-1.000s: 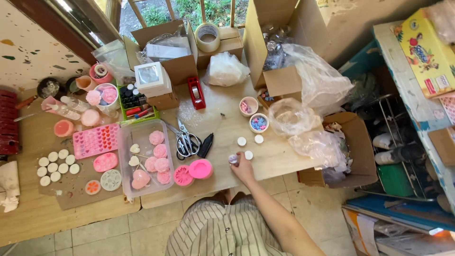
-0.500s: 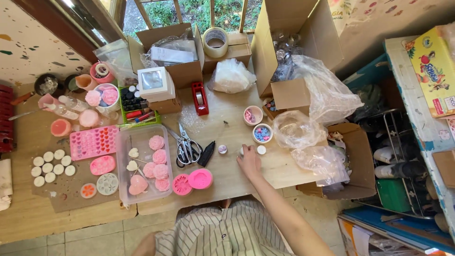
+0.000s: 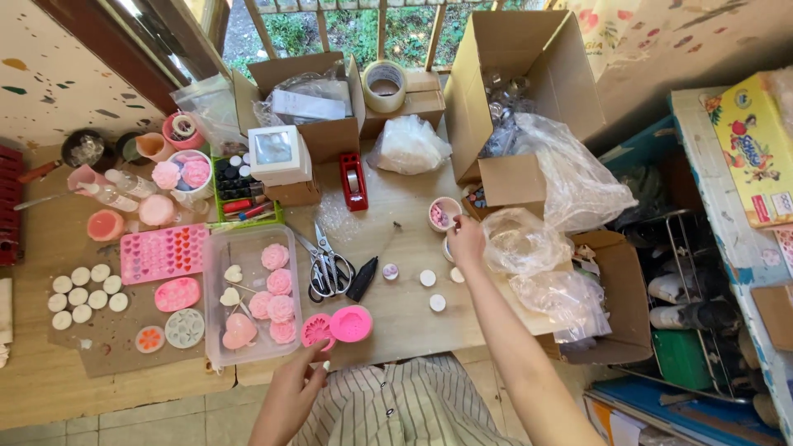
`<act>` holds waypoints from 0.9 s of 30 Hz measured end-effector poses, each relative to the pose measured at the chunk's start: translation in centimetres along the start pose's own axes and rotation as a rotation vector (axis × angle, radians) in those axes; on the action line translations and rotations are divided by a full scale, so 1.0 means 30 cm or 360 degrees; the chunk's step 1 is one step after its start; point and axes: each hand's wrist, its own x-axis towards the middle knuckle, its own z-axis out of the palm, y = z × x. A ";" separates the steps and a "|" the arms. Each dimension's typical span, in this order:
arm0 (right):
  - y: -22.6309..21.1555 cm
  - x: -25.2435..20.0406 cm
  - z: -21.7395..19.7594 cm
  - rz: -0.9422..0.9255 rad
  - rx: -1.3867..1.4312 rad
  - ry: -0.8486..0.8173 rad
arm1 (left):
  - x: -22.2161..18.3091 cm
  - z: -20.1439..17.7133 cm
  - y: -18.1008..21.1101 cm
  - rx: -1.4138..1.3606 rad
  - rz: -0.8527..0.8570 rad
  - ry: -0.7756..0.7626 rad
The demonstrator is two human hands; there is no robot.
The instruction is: The recorder prepares, organizes, and bonds small wax figurine components using molds and a heat gun.
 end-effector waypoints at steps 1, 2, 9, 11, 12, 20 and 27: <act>0.023 0.072 0.015 -0.0022 -0.0032 0.0000 | 0.008 0.000 0.000 -0.0081 0.0008 0.0037; 0.018 0.105 0.021 -0.0024 -0.0032 -0.0008 | 0.010 0.001 -0.017 -0.0084 0.0002 0.0040; 0.006 0.228 0.127 -0.0171 -0.0825 -0.0729 | 0.040 -0.057 0.013 -0.0245 0.0051 0.0283; 0.046 0.227 0.171 -0.0151 -0.0911 -0.0750 | 0.051 -0.075 0.035 -0.0210 0.0024 0.0301; 0.053 0.228 0.178 -0.0153 -0.0867 -0.0691 | 0.063 -0.078 0.036 -0.0199 0.0045 0.0309; 0.018 0.257 0.165 -0.0060 -0.0738 -0.0610 | 0.105 -0.071 0.075 -0.0209 0.0161 0.0297; 0.051 0.282 0.231 -0.0068 -0.0733 -0.0626 | 0.092 -0.068 0.082 -0.0197 0.0172 0.0305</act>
